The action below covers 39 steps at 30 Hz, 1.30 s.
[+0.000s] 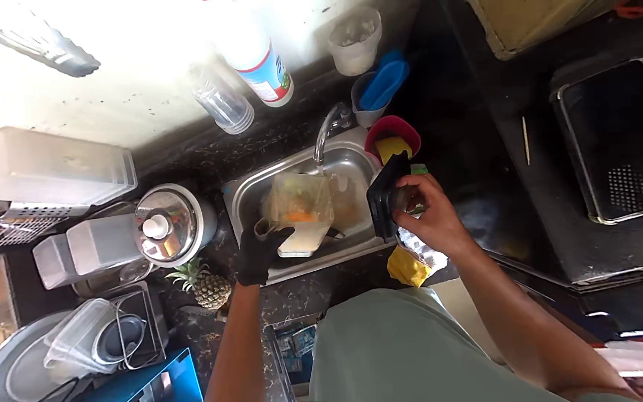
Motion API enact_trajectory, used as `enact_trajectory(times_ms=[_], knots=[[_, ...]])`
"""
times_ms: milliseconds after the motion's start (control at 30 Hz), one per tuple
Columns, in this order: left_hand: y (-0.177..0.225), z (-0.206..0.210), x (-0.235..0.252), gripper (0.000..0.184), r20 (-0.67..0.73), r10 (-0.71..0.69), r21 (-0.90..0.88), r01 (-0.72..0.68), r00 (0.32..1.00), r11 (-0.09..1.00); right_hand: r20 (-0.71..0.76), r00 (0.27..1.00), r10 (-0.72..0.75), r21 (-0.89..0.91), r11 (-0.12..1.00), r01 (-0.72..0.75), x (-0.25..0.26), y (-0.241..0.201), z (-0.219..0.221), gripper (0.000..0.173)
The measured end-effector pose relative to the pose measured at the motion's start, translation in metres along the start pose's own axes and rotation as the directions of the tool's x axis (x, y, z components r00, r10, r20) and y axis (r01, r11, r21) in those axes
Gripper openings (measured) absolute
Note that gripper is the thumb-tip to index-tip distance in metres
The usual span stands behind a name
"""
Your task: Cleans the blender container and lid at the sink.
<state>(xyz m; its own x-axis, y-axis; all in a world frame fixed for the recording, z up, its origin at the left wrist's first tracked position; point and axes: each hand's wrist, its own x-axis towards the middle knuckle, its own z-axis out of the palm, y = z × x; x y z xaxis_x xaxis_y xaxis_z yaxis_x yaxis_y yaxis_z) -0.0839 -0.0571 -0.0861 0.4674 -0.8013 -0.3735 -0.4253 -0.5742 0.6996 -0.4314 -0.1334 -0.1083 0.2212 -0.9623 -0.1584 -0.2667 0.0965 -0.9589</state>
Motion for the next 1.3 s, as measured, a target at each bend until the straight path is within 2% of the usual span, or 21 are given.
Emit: enact_trajectory(times_ms=[67, 167, 200, 233, 267, 300, 333, 400, 433, 500, 633, 767, 867, 967, 1067, 1200, 1300], knots=[[-0.001, 0.009, -0.005, 0.047, -0.054, -0.055, -0.044, 0.053, 0.997, 0.998, 0.002, 1.000, 0.005, -0.008, 1.000, -0.005, 0.000, 0.000, -0.003, 0.053], [-0.010, 0.021, -0.005, 0.045, -0.105, -0.045, -0.139, 0.030, 0.993, 0.990, 0.013, 1.000, 0.008, -0.032, 0.999, -0.007, 0.003, 0.000, -0.003, 0.053], [-0.008, 0.023, -0.006, 0.043, -0.098, -0.080, -0.193, 0.060, 0.992, 0.979, 0.012, 1.000, 0.008, -0.033, 0.999, -0.007, 0.004, 0.000, -0.004, 0.054], [0.002, 0.024, -0.008, 0.041, -0.055, -0.158, -0.256, 0.139, 0.986, 0.957, 0.009, 1.000, 0.010, -0.030, 1.000, -0.009, 0.003, -0.001, -0.004, 0.054], [0.023, 0.019, -0.011, 0.038, 0.049, -0.272, -0.299, 0.274, 0.961, 0.914, 0.004, 1.000, 0.010, -0.027, 1.000, -0.010, 0.003, -0.003, -0.003, 0.054], [0.026, 0.019, -0.012, 0.034, 0.086, -0.291, -0.359, 0.302, 0.953, 0.883, 0.002, 1.000, 0.009, -0.022, 1.000, -0.009, 0.002, -0.004, -0.003, 0.054], [0.011, 0.025, -0.009, 0.029, 0.055, -0.223, -0.437, 0.224, 0.973, 0.871, 0.002, 1.000, 0.006, -0.016, 1.000, -0.006, 0.002, -0.005, -0.003, 0.054], [-0.040, 0.033, 0.000, 0.022, 0.061, -0.030, -0.633, 0.062, 0.998, 0.772, 0.002, 1.000, -0.002, -0.008, 1.000, 0.002, 0.002, -0.006, -0.004, 0.054], [-0.057, 0.037, 0.003, 0.020, 0.068, 0.008, -0.672, 0.040, 0.998, 0.739, 0.003, 1.000, -0.005, -0.006, 1.000, 0.005, 0.001, -0.007, -0.004, 0.054], [-0.066, 0.043, 0.004, 0.019, 0.065, -0.006, -0.702, 0.050, 0.998, 0.710, 0.001, 1.000, -0.006, -0.007, 1.000, 0.006, -0.002, -0.006, -0.006, 0.054], [-0.059, 0.058, 0.008, 0.016, -0.012, -0.080, -0.646, 0.053, 0.997, 0.761, 0.004, 1.000, 0.000, -0.015, 1.000, 0.001, -0.005, -0.003, -0.008, 0.053], [-0.037, 0.071, 0.011, 0.032, -0.168, -0.134, -0.504, 0.032, 0.977, 0.863, -0.007, 1.000, -0.016, -0.012, 1.000, 0.016, -0.008, -0.001, -0.009, 0.051], [-0.025, 0.075, 0.015, 0.030, -0.240, -0.111, -0.442, -0.007, 0.964, 0.897, -0.007, 1.000, -0.006, -0.030, 1.000, 0.006, -0.010, -0.002, -0.011, 0.051], [-0.009, 0.078, 0.019, 0.038, -0.311, -0.108, -0.229, 0.036, 0.944, 0.973, -0.005, 1.000, -0.007, -0.042, 0.999, 0.007, -0.011, -0.001, -0.010, 0.051], [-0.006, 0.089, 0.026, 0.047, -0.379, -0.058, -0.045, 0.045, 0.924, 0.998, 0.001, 1.000, -0.007, -0.048, 0.999, 0.007, -0.011, -0.001, -0.009, 0.051], [-0.003, 0.095, 0.026, 0.045, -0.434, -0.014, 0.000, 0.016, 0.901, 1.000, -0.001, 1.000, -0.022, -0.054, 0.998, 0.022, -0.013, -0.003, -0.009, 0.051], [-0.002, 0.087, 0.013, 0.046, -0.396, -0.008, 0.013, 0.014, 0.918, 1.000, 0.004, 1.000, -0.014, -0.057, 0.998, 0.014, -0.013, -0.004, -0.010, 0.051]])
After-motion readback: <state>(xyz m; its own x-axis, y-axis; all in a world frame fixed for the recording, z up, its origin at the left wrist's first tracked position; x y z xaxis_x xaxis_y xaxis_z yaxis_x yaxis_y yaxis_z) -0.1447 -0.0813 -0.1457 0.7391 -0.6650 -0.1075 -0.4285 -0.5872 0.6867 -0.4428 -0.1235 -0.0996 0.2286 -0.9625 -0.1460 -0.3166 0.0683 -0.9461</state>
